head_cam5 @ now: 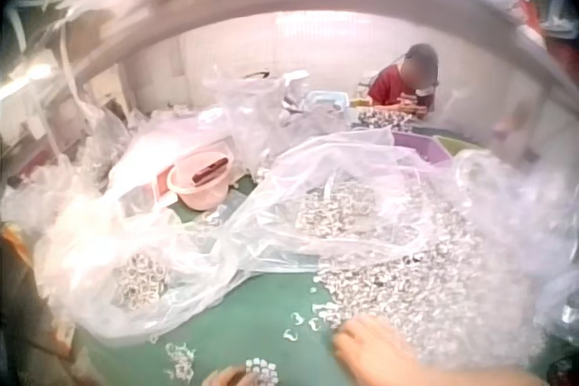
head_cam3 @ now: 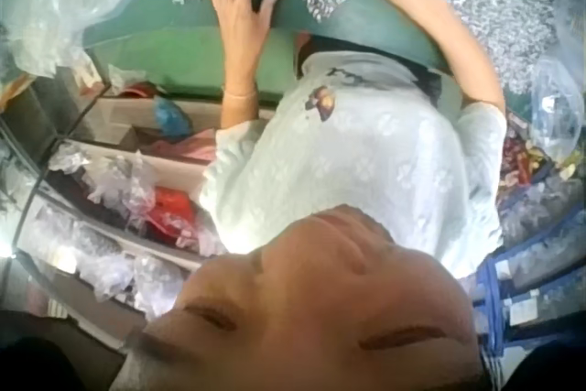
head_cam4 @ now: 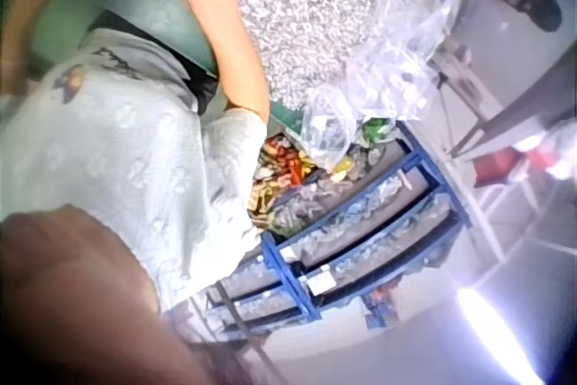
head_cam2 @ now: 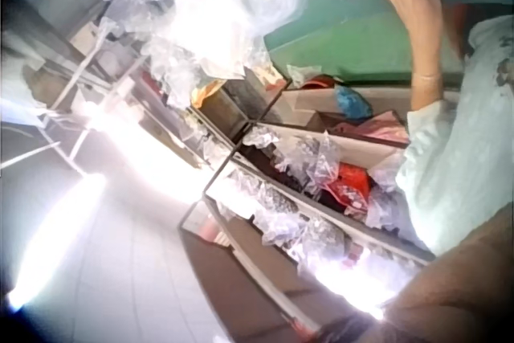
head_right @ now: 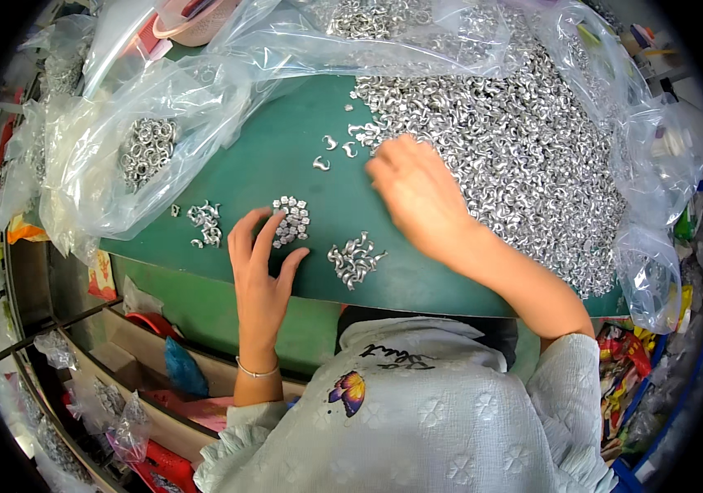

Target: The person sorts small metal components by hand on a green workbench, moving them into different piles and containers.

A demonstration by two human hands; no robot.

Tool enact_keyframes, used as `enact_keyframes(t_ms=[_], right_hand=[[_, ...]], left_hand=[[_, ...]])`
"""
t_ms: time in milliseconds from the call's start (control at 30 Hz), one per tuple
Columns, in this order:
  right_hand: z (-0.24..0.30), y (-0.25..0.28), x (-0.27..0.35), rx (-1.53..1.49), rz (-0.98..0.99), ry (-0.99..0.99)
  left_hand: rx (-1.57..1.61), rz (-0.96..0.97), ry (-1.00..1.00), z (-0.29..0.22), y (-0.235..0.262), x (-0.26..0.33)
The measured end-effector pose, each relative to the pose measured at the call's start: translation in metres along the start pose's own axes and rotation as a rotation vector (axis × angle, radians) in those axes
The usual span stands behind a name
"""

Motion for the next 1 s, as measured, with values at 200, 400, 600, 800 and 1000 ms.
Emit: enact_keyframes(t_ms=[200, 400, 600, 800, 1000], right_hand=[[-0.003, -0.015, 0.008, 0.265, -0.140, 0.051], [-0.004, -0.011, 0.001, 0.070, -0.173, 0.038], [0.029, -0.034, -0.003, -0.045, -0.044, 0.223], [-0.001, -0.013, -0.015, 0.181, -0.237, 0.001], [0.003, -0.020, -0.007, 0.049, -0.150, 0.054]], left_hand=[[-0.010, 0.060, -0.178, -0.004, -0.025, -0.023], [0.102, 0.019, -0.116, 0.005, -0.026, -0.013], [0.083, 0.005, -0.131, 0.003, -0.029, -0.017], [-0.003, 0.050, -0.131, -0.007, -0.029, -0.024], [-0.023, 0.043, -0.150, 0.002, -0.036, -0.022]])
Point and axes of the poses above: each hand's wrist, its own x-axis away from the middle knuckle, its own y-axis out of the back of the hand, z = x × y, the point moved 4 cm from there along -x, towards the middle knuckle, and after that the axes turned 14 degrees about -y, right-handed, at the moved point
